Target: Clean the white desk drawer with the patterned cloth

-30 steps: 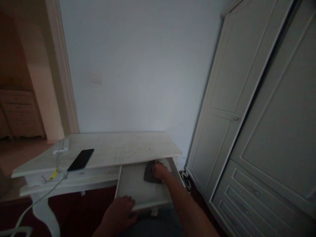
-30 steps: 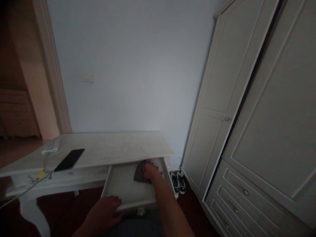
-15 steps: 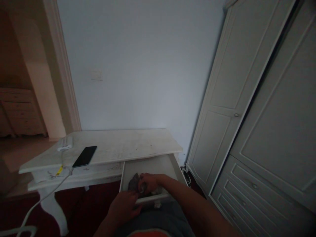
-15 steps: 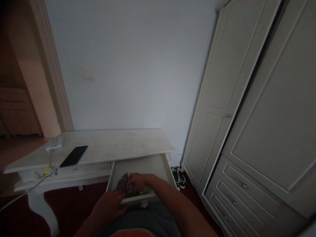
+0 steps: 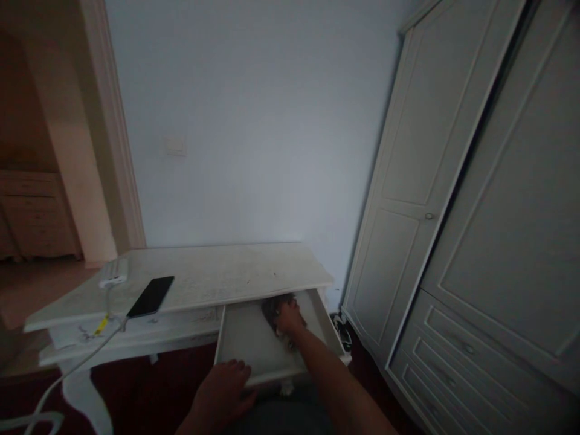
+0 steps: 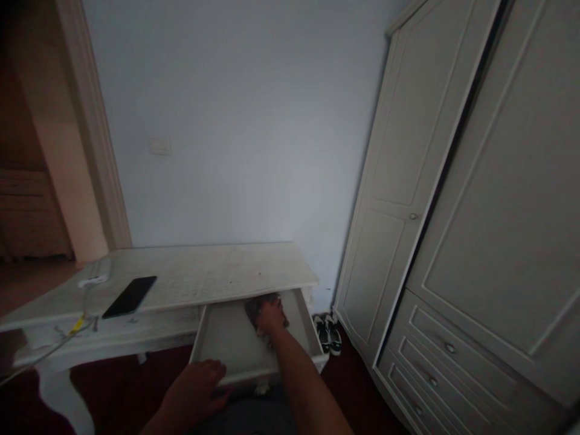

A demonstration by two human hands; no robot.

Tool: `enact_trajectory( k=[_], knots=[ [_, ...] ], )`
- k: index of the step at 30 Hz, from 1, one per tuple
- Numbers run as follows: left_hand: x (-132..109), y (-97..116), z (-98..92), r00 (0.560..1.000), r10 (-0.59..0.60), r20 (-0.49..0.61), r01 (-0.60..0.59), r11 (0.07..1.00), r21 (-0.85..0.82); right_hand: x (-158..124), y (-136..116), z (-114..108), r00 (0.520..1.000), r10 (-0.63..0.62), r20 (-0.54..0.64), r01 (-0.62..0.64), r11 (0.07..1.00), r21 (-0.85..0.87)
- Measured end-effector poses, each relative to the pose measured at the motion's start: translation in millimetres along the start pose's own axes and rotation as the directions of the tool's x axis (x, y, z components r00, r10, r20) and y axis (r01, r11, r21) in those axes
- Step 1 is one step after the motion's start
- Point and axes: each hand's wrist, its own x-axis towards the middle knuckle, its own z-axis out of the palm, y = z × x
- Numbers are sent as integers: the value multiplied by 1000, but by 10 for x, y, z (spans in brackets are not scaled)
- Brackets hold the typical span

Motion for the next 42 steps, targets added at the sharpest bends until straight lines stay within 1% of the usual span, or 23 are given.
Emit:
enact_trajectory(
  k=[2,4,7,9,11,12,13,14,15,17,18,20,23,24,26,28,29,31,34,36,38,40,42],
  knots=[
    [3,-5,6,1000,-3,-5,3,1000,7,-3,-293,218,1000,-23,-8,23,1000,21],
    [4,-12,12,1000,-5,-15,5,1000,9,-20,-545,393,990,-129,52,127,991,48],
    [-2,-22,15,1000,-2,-25,1,1000,-23,-77,-729,535,926,-334,177,321,942,98],
    [-6,-29,19,999,14,-32,-16,999,-51,-123,-692,528,845,-467,260,446,884,139],
    [-9,-33,24,999,26,-42,-28,998,-61,-157,-546,434,717,-584,381,547,810,211],
    [-10,-33,26,999,25,-44,-27,998,-56,-165,-444,359,654,-611,446,566,786,247],
    [-11,-30,25,999,17,-43,-19,999,-47,-167,-332,269,606,-615,504,566,779,271],
    [-12,-26,20,999,8,-38,-10,999,-35,-163,-213,169,583,-598,550,549,789,275],
    [-12,-20,13,999,2,-34,-3,1000,-24,-152,-91,63,589,-562,581,522,813,258],
    [-13,-8,-6,1000,-7,-24,7,1000,-11,-117,149,-148,635,-482,604,475,860,188],
    [-12,-3,-14,1000,-9,-18,9,1000,-7,-98,260,-245,668,-442,598,452,880,146],
    [-9,0,-19,1000,-2,-12,2,1000,-6,-68,445,-400,768,-341,542,380,924,44],
    [-1,-13,8,1000,3,-10,-3,1000,-6,-86,557,-482,927,-169,336,214,971,-102],
    [2,-19,22,1000,1,-14,-1,1000,-5,-111,537,-461,962,-110,249,148,979,-139],
    [8,-28,45,1000,-9,-22,8,1000,-4,-179,415,-355,996,-8,91,26,981,-191],
    [13,-30,55,1000,-12,-23,12,1000,-3,-248,213,-198,999,39,-6,-39,975,-220],
    [14,-29,57,1000,-10,-21,10,1000,-2,-275,96,-116,999,33,-26,-38,973,-228],
    [12,-28,58,1000,-4,-23,4,1000,-1,-304,-139,28,1000,-24,-16,19,972,-234],
    [1,-31,68,999,0,-36,0,1000,0,-295,-454,174,983,-164,79,177,960,-216],
    [-3,-36,78,999,3,-41,-3,1000,3,-278,-620,248,947,-270,174,301,936,-182],
    [-1,-42,85,999,17,-44,-17,1000,-3,-265,-736,328,891,-365,271,411,901,-140],
    [3,-43,81,999,30,-46,-31,999,-13,-254,-790,413,838,-438,325,490,866,-97],
    [6,-39,69,998,32,-51,-33,999,-21,-230,-777,476,795,-494,352,531,847,-12]
  ],
)
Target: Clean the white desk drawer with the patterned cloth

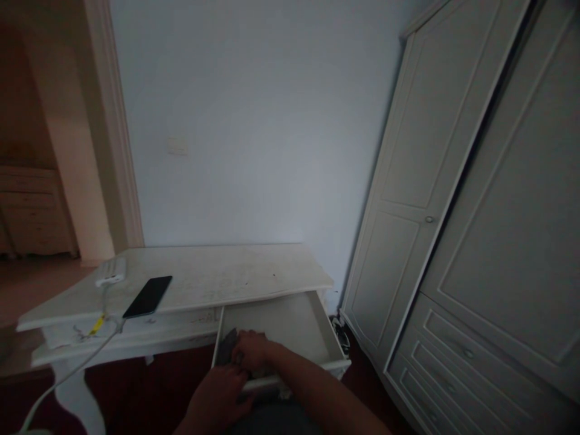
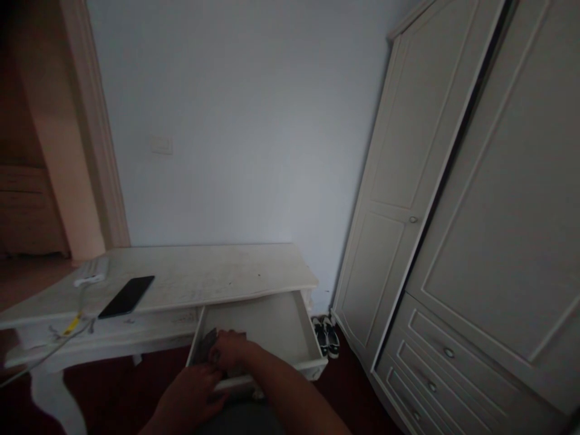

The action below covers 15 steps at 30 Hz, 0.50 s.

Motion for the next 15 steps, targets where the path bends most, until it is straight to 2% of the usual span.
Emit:
enact_trajectory(
  k=[4,8,12,15],
  knots=[
    [-3,10,-19,1000,-10,-6,10,1000,-8,-9,195,-25,983,-134,126,105,972,211],
    [-12,16,-20,1000,-29,-2,29,999,-37,-135,463,-161,953,-199,227,123,943,310],
    [-17,27,-24,996,-82,20,83,996,-26,-340,747,-267,965,-136,227,58,946,318],
    [-13,25,-13,997,-77,21,77,997,-16,-476,947,-336,983,-16,183,-35,961,273]
  ],
)
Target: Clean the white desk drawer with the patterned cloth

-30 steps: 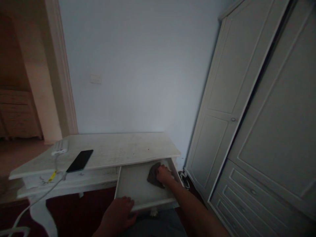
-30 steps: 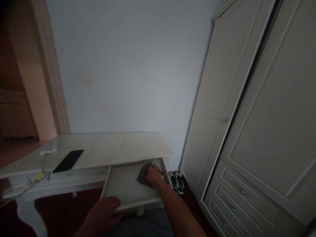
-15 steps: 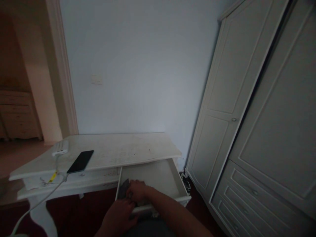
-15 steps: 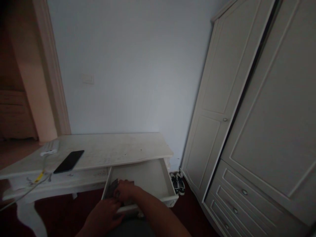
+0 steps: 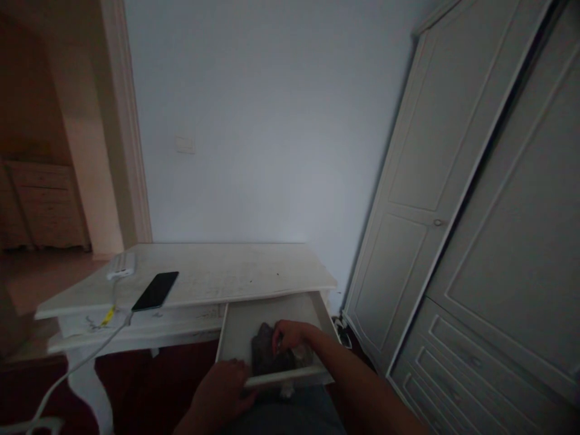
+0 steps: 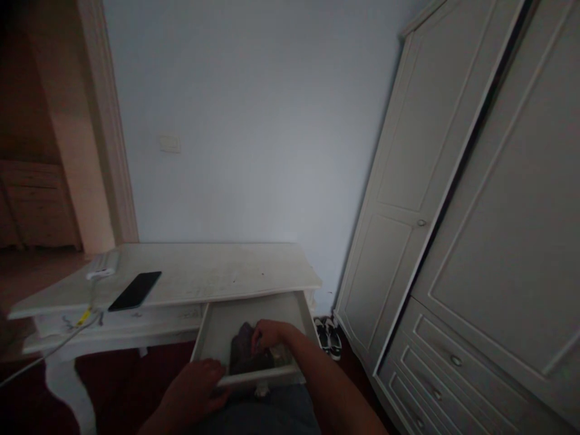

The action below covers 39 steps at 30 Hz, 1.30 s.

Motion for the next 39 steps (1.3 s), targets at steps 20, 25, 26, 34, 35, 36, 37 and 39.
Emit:
enact_trajectory(
  k=[20,25,26,34,35,36,37,39],
  knots=[
    [-2,-1,-11,1000,-9,21,8,999,34,-29,-175,48,692,310,-652,-508,851,-135],
    [4,-13,-2,999,-1,38,1,1000,18,320,-513,224,868,97,-488,-247,935,-254],
    [4,-15,-4,999,0,33,0,1000,12,394,-576,286,903,28,-430,-166,944,-286],
    [-9,-18,-31,1000,22,8,-22,1000,-9,171,-342,399,940,-338,-33,326,926,-191],
    [-10,-14,-34,1000,15,8,-15,1000,-5,59,-250,340,949,-315,-23,308,938,-161],
    [-11,-9,-39,1000,7,8,-7,1000,1,-53,-157,271,961,-276,-15,271,952,-145],
    [-10,-1,-47,1000,4,9,-4,1000,4,-161,-66,195,969,-247,-4,244,960,-135],
    [-4,17,-70,1000,1,12,-1,1000,6,-361,109,30,983,-181,13,181,974,-140]
  ],
)
